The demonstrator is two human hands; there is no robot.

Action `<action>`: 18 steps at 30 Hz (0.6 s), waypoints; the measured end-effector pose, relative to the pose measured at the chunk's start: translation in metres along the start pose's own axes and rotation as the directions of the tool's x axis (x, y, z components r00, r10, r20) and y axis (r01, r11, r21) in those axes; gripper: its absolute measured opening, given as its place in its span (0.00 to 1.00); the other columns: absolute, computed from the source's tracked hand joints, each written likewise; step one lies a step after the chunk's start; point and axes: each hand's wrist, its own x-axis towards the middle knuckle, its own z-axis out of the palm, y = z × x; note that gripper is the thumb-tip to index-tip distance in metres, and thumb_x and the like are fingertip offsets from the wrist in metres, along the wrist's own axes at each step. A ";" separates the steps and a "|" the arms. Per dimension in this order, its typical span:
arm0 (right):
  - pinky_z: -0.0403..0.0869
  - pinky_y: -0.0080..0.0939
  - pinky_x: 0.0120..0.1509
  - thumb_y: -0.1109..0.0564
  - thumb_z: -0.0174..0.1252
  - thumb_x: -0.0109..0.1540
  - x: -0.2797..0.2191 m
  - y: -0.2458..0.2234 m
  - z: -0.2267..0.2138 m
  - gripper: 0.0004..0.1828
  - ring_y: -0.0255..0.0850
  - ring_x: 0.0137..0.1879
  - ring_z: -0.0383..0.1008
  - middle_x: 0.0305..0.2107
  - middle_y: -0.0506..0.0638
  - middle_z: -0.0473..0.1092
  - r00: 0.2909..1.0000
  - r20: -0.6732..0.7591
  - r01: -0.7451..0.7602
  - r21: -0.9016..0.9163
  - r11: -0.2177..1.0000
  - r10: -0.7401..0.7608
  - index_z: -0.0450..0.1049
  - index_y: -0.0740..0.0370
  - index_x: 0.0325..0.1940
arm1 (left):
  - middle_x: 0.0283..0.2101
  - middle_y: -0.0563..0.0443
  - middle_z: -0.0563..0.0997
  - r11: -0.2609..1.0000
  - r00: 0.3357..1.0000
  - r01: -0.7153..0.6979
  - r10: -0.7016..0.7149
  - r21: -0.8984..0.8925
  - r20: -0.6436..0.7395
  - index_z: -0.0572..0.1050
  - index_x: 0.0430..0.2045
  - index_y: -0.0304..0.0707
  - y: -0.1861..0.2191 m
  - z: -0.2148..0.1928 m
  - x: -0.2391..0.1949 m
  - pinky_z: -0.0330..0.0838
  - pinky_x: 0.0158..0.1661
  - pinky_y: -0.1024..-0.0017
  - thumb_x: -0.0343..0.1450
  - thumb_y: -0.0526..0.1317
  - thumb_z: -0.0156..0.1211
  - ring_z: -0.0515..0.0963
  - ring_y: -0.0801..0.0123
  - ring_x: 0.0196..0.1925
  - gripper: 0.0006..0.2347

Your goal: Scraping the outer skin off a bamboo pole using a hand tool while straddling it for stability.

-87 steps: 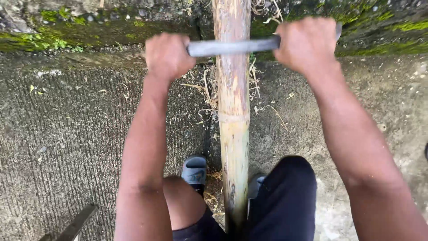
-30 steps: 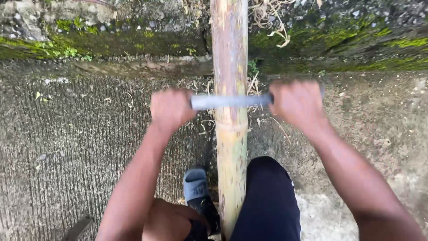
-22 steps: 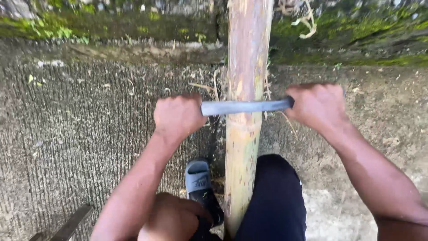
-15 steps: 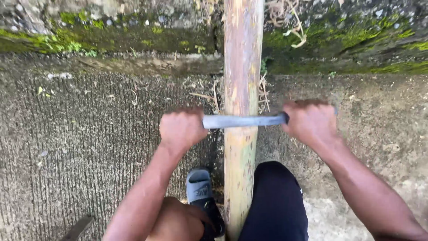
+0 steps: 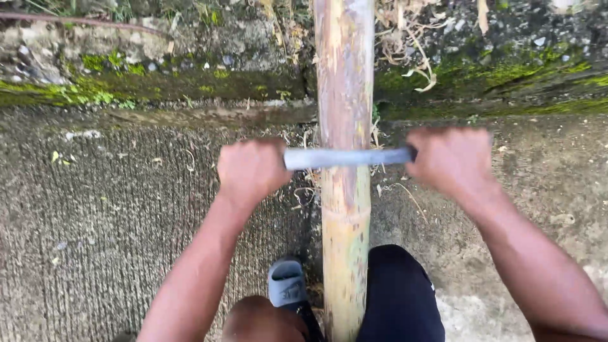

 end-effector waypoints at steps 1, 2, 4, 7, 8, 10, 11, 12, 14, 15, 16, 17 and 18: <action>0.67 0.43 0.24 0.46 0.64 0.61 0.020 0.008 -0.003 0.09 0.36 0.16 0.67 0.13 0.42 0.68 0.999 0.034 0.007 0.007 1.000 -0.007 0.80 0.45 0.27 | 0.25 0.49 0.84 1.000 0.999 0.002 -0.002 -0.013 0.032 0.83 0.28 0.49 -0.005 -0.010 0.015 0.79 0.30 0.57 0.63 0.46 0.63 0.85 0.59 0.24 0.07; 0.67 0.43 0.25 0.44 0.63 0.62 0.040 0.016 -0.005 0.10 0.37 0.18 0.67 0.13 0.42 0.68 0.999 -0.005 0.036 -0.063 0.997 -0.037 0.80 0.45 0.29 | 0.24 0.49 0.84 0.999 0.998 -0.014 0.016 0.034 -0.054 0.83 0.28 0.48 -0.011 -0.019 0.030 0.78 0.30 0.58 0.64 0.48 0.64 0.84 0.60 0.24 0.08; 0.68 0.43 0.27 0.43 0.63 0.64 0.059 0.025 -0.002 0.10 0.37 0.20 0.68 0.14 0.42 0.68 0.997 -0.047 0.047 -0.137 0.989 -0.054 0.79 0.44 0.30 | 0.24 0.49 0.83 0.995 0.988 -0.040 0.053 0.088 -0.145 0.83 0.28 0.48 -0.019 -0.026 0.054 0.77 0.29 0.58 0.66 0.50 0.65 0.84 0.60 0.24 0.09; 0.69 0.44 0.30 0.44 0.63 0.64 0.078 0.029 -0.010 0.11 0.39 0.22 0.68 0.15 0.42 0.68 0.984 -0.160 0.062 -0.125 0.990 -0.081 0.80 0.45 0.30 | 0.26 0.49 0.84 0.999 0.971 -0.040 0.044 0.021 -0.235 0.83 0.28 0.51 -0.028 -0.032 0.067 0.76 0.32 0.59 0.65 0.46 0.64 0.84 0.57 0.27 0.06; 0.69 0.44 0.28 0.44 0.62 0.65 0.074 0.025 -0.012 0.11 0.38 0.21 0.68 0.14 0.43 0.68 0.996 -0.080 0.033 -0.114 0.993 -0.043 0.80 0.46 0.30 | 0.27 0.49 0.84 0.998 0.977 -0.041 0.048 0.039 -0.210 0.83 0.30 0.51 -0.026 -0.032 0.064 0.76 0.34 0.59 0.65 0.45 0.63 0.84 0.58 0.28 0.06; 0.70 0.44 0.26 0.45 0.61 0.65 0.070 0.017 -0.024 0.11 0.38 0.19 0.68 0.13 0.44 0.68 0.999 -0.053 -0.007 -0.126 0.992 0.001 0.80 0.47 0.30 | 0.28 0.48 0.84 0.997 0.969 -0.038 0.054 0.070 -0.239 0.83 0.31 0.51 -0.021 -0.041 0.055 0.76 0.35 0.59 0.66 0.45 0.63 0.84 0.59 0.29 0.06; 0.71 0.44 0.23 0.45 0.61 0.63 0.065 0.011 -0.027 0.10 0.38 0.17 0.70 0.12 0.45 0.69 0.995 0.081 -0.044 -0.097 0.994 0.052 0.80 0.48 0.32 | 0.30 0.48 0.85 0.999 0.992 -0.014 0.021 0.050 -0.125 0.82 0.33 0.51 -0.017 -0.043 0.048 0.77 0.37 0.61 0.67 0.45 0.61 0.85 0.60 0.31 0.07; 0.72 0.44 0.20 0.46 0.60 0.62 0.063 0.006 -0.028 0.09 0.38 0.16 0.71 0.12 0.46 0.70 0.972 0.214 -0.086 -0.072 0.994 0.100 0.80 0.48 0.33 | 0.32 0.48 0.85 0.999 1.000 0.013 -0.012 0.033 -0.008 0.82 0.35 0.50 -0.014 -0.042 0.045 0.77 0.38 0.62 0.68 0.44 0.58 0.85 0.62 0.32 0.07; 0.71 0.43 0.23 0.46 0.60 0.62 0.023 -0.002 -0.019 0.09 0.38 0.17 0.71 0.13 0.44 0.70 0.978 0.195 -0.066 -0.053 0.996 0.075 0.80 0.48 0.32 | 0.30 0.49 0.85 0.998 1.000 -0.005 0.005 0.058 0.000 0.82 0.34 0.51 -0.006 -0.024 0.016 0.75 0.43 0.59 0.68 0.43 0.58 0.85 0.63 0.31 0.07; 0.71 0.42 0.25 0.47 0.59 0.63 0.005 -0.005 -0.014 0.10 0.37 0.18 0.71 0.14 0.43 0.70 0.985 0.165 -0.050 -0.043 0.998 0.057 0.80 0.48 0.30 | 0.28 0.51 0.85 0.996 1.000 -0.027 0.028 0.083 -0.005 0.82 0.34 0.52 -0.004 -0.014 0.004 0.73 0.47 0.56 0.67 0.42 0.58 0.85 0.64 0.30 0.07; 0.71 0.42 0.25 0.47 0.59 0.63 0.002 -0.005 -0.009 0.10 0.37 0.18 0.71 0.14 0.43 0.70 0.983 0.172 -0.056 -0.039 0.998 0.062 0.80 0.48 0.30 | 0.28 0.51 0.85 0.996 0.999 -0.033 0.033 0.084 0.002 0.82 0.34 0.52 -0.003 -0.013 0.004 0.73 0.47 0.56 0.67 0.42 0.58 0.85 0.64 0.30 0.07; 0.71 0.41 0.25 0.48 0.58 0.64 -0.001 -0.004 -0.006 0.10 0.36 0.18 0.71 0.15 0.43 0.70 0.984 0.168 -0.055 -0.039 0.998 0.061 0.80 0.48 0.31 | 0.29 0.51 0.85 0.999 0.999 -0.030 0.029 0.044 0.027 0.82 0.34 0.51 -0.002 -0.011 0.004 0.75 0.41 0.59 0.68 0.43 0.58 0.85 0.63 0.30 0.07; 0.71 0.41 0.25 0.49 0.57 0.65 -0.003 -0.004 -0.003 0.10 0.36 0.18 0.71 0.16 0.43 0.71 0.985 0.164 -0.054 -0.039 0.998 0.060 0.80 0.47 0.32 | 0.29 0.50 0.84 1.000 0.998 -0.026 0.026 0.004 0.052 0.82 0.34 0.50 -0.001 -0.009 0.004 0.78 0.36 0.61 0.69 0.44 0.57 0.84 0.61 0.29 0.07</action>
